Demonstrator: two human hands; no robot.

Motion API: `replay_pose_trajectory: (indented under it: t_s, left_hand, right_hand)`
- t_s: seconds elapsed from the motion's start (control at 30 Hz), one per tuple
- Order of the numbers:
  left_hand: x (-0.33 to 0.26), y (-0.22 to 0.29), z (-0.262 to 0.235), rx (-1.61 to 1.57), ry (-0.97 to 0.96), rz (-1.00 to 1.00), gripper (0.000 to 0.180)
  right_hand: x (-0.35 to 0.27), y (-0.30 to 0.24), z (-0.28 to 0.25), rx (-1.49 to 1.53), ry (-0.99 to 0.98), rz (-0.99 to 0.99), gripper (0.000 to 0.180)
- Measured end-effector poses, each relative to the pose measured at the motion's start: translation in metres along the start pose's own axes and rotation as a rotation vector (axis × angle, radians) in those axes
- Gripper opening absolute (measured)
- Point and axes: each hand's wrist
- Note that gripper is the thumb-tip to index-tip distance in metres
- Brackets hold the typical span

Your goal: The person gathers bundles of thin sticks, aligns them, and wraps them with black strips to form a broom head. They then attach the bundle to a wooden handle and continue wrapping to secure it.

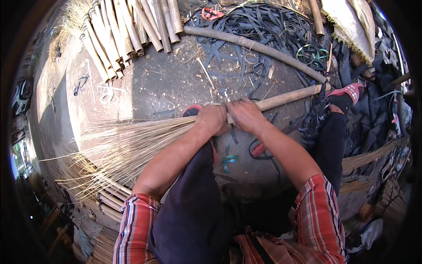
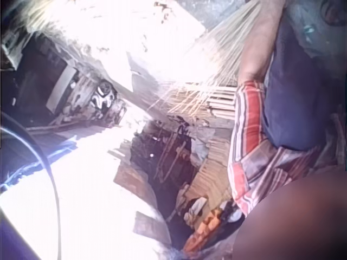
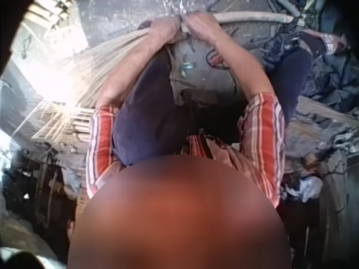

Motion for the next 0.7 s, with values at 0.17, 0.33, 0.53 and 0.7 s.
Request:
replay_pose_trajectory:
  t_s: [0.17,0.33,0.53,0.7]
  left_hand:
    - [-0.009,-0.005,0.000,-0.045,0.013,0.033,0.060]
    - [-0.020,0.002,-0.004,-0.029,0.055,0.013,0.060]
    - [-0.027,0.010,-0.020,0.013,0.099,-0.028,0.061]
    - [-0.017,0.009,-0.016,-0.029,0.177,-0.116,0.063]
  right_hand:
    - [-0.057,0.021,-0.029,0.156,0.565,0.084,0.060]
    - [-0.151,0.090,-0.013,0.727,0.851,0.911,0.038]
    - [-0.222,0.118,0.036,0.679,0.710,1.249,0.031]
    - [-0.199,0.102,0.039,0.542,0.430,1.289,0.035]
Point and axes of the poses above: each hand's wrist, its own x-axis towards the middle knuckle, its own z-axis out of the palm, y = z × x, and after that the axes turned 5 degrees about -y, right-handed
